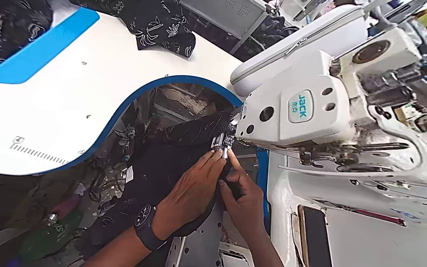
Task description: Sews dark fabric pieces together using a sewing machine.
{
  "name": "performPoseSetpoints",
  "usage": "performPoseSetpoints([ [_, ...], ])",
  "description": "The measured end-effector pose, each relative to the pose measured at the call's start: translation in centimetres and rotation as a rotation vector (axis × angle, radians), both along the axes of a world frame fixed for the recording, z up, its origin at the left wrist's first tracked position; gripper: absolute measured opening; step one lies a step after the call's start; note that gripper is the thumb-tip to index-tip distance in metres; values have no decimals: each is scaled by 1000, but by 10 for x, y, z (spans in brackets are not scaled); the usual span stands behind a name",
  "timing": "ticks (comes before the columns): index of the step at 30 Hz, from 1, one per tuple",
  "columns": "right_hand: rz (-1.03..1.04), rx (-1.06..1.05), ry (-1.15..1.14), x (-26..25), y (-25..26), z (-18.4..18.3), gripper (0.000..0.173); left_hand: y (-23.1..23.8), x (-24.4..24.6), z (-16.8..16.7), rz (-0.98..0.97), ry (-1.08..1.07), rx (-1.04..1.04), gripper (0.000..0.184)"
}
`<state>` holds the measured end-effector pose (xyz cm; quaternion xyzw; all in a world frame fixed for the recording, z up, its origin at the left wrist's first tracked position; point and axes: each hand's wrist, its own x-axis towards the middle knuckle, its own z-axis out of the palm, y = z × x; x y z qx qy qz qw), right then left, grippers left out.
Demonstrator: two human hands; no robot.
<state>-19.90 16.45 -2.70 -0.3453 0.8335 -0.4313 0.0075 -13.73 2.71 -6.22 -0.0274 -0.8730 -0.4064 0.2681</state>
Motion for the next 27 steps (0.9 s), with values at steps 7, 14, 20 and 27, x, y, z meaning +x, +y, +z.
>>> performPoseSetpoints([
  [7, -141, 62, 248, 7, -18, -9, 16, 1, -4, 3, -34, -21, 21, 25],
  [14, -118, -253, -135, 7, -14, -12, 14, 4, -5, 6, -27, -42, -10, 26],
  [20, -146, -47, 115, 10, -18, -7, 17, 5, -11, 6, 5, -47, 13, 23],
  [27, -397, 290, 442, 29, -33, 6, 21, 3, -26, -3, 85, 56, 120, 18],
])
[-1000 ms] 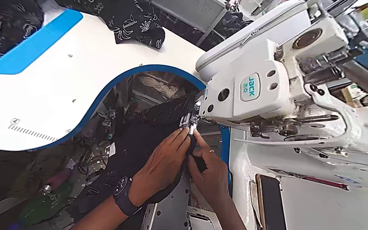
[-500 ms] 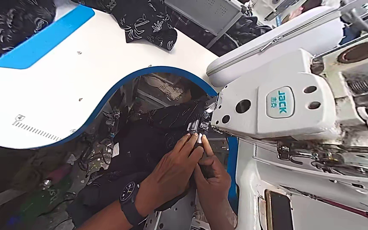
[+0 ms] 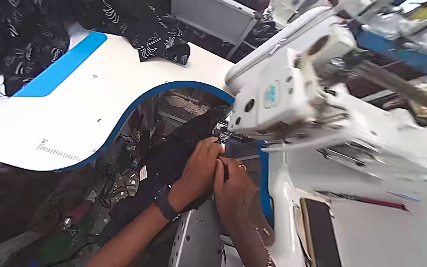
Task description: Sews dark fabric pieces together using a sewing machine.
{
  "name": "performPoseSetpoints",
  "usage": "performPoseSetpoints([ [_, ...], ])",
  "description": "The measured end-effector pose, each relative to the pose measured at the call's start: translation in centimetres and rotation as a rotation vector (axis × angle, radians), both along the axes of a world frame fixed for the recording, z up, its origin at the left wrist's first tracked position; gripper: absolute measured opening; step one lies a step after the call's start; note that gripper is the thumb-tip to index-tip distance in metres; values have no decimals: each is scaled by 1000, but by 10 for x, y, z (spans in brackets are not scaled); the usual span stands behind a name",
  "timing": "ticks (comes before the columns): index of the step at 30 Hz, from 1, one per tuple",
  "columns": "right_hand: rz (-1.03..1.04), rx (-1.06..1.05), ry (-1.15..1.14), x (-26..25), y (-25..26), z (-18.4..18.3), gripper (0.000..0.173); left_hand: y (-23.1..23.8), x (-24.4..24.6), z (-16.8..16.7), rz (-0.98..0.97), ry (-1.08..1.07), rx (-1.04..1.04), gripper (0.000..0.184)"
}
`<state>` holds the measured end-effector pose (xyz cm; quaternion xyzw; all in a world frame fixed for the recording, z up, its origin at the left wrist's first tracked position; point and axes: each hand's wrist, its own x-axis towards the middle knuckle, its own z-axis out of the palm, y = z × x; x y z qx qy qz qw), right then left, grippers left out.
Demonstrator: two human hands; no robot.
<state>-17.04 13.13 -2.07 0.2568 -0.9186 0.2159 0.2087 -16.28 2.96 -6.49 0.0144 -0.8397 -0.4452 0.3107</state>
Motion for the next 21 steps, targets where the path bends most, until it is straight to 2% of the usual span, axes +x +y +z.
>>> performPoseSetpoints([
  [2, -40, 18, -94, 32, 28, 9, 21, 1, 27, 18, -39, -174, 123, 28],
  [4, -70, -48, -190, 63, 63, 7, 20, -6, 58, 37, -180, -401, 225, 38],
  [6, -46, -61, -242, 75, 95, 14, 20, -2, 80, 47, -217, -523, 239, 36],
  [9, 107, 313, -3, 67, 93, 55, 24, 2, 87, 49, -168, -427, 180, 32],
  [11, 198, 541, -51, 82, 70, 78, 15, 7, 89, 45, -201, -418, 200, 33],
  [12, 216, 609, -82, 94, 57, 76, 14, 8, 89, 42, -220, -431, 216, 33],
  [15, 125, 723, -312, 110, 34, 59, 15, -8, 83, 38, -318, -535, 320, 42],
  [17, 88, 758, -378, 102, 31, 73, 21, -18, 79, 43, -412, -580, 349, 49],
  [19, 128, 762, -326, 103, 35, 86, 19, -13, 87, 41, -490, -548, 327, 42],
  [20, 162, 770, -347, 102, 35, 85, 17, -11, 91, 37, -472, -488, 305, 32],
  [21, 196, 777, -410, 99, 36, 80, 17, -11, 93, 33, -422, -423, 280, 30],
])
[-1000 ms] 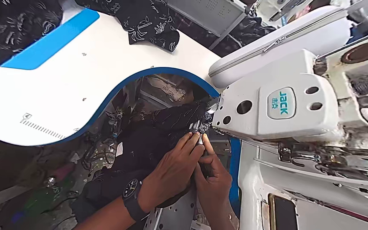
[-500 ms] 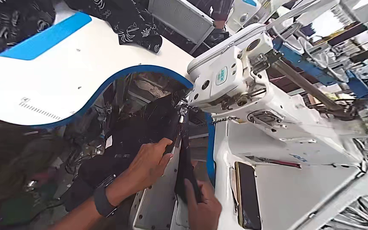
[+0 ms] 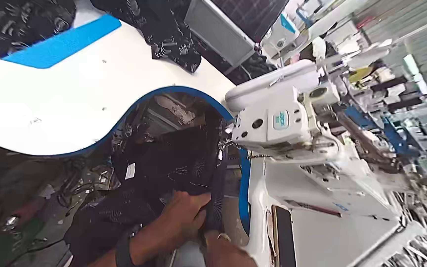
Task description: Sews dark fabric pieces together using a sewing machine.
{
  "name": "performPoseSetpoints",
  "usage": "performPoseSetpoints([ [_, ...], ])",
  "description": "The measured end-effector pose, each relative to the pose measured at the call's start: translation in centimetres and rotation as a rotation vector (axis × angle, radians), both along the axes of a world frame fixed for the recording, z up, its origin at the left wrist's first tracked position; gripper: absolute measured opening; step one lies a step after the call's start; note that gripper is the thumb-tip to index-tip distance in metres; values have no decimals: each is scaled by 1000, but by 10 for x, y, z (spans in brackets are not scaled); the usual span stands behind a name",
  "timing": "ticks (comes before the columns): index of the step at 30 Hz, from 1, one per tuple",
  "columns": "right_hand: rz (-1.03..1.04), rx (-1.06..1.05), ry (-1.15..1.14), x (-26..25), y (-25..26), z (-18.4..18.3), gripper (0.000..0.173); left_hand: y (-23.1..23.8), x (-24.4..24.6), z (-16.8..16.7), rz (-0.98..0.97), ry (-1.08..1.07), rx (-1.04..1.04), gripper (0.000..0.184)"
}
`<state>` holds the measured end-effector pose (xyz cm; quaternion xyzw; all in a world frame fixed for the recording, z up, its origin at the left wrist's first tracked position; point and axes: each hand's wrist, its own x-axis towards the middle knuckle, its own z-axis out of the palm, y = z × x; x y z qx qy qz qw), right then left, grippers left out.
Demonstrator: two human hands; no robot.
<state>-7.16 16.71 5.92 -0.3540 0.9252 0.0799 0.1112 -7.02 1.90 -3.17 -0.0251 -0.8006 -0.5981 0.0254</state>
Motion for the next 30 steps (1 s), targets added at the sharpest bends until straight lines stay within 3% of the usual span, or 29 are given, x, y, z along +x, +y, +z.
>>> performPoseSetpoints([
  [2, -8, 8, -116, -10, 0, -4, 21, 1, -4, -11, 123, 129, -54, 32],
  [5, 5, -36, -59, -7, -2, 16, 23, 14, -5, -16, 174, 238, -102, 22],
  [11, -12, -64, -141, -16, 8, 4, 22, -1, -15, -7, 26, 60, -35, 35],
  [15, 34, -101, -90, -12, 1, 10, 20, 6, -8, -6, 12, 83, -92, 26],
  [26, 0, -16, -144, -7, 7, -3, 25, -11, -22, -7, -77, 19, 41, 29],
  [30, 21, -80, 57, 2, -3, 4, 20, -4, -7, -5, 10, 41, 37, 30],
])
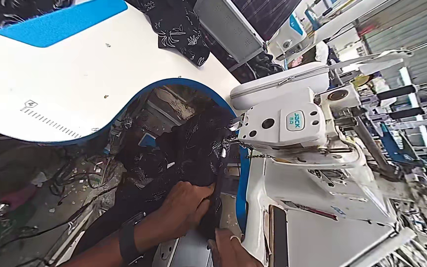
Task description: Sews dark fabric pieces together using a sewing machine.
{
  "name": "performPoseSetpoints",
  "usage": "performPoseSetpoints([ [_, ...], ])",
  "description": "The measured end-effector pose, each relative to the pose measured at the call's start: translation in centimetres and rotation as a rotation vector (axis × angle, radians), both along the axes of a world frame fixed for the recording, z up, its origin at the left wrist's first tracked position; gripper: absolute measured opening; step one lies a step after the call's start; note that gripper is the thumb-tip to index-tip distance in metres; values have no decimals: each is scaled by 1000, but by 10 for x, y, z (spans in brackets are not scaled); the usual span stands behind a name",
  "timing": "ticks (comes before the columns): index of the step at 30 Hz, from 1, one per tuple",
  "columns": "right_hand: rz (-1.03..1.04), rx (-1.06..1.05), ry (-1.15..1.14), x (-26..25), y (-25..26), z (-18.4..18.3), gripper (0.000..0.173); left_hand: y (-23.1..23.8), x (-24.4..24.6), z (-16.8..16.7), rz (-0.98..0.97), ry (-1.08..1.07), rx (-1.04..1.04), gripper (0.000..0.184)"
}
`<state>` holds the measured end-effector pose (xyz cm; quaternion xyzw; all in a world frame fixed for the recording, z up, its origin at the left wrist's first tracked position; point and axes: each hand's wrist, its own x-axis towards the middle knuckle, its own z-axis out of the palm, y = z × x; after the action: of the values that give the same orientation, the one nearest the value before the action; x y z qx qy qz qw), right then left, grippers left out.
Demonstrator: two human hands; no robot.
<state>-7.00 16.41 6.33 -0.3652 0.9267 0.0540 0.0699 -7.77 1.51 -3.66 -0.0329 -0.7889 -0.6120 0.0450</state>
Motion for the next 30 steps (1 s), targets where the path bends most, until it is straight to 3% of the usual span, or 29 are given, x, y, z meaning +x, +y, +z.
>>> performPoseSetpoints([
  [2, 22, -31, 88, 2, -5, -8, 19, 17, 5, -10, 198, 151, -79, 19],
  [4, 13, -82, 163, -1, -9, -17, 22, 29, 0, -23, 410, 305, -183, 20],
  [6, -12, -122, 252, -3, -12, -22, 23, 36, 1, -30, 464, 373, -210, 23],
  [10, -1, -149, 350, -16, -23, -35, 27, 34, -1, -37, 475, 439, -158, 23],
  [21, 5, -162, 560, -66, -44, -53, 25, 33, -40, -42, 523, 349, 187, 22],
  [25, -11, -340, 541, -88, -34, -71, 29, 32, -58, -39, 535, 280, 285, 21],
  [28, -160, -509, 491, -61, 7, -90, 28, 27, -65, -35, 512, 213, 314, 23],
  [30, -221, -598, 385, -46, 28, -84, 26, 21, -65, -31, 445, 146, 285, 26],
])
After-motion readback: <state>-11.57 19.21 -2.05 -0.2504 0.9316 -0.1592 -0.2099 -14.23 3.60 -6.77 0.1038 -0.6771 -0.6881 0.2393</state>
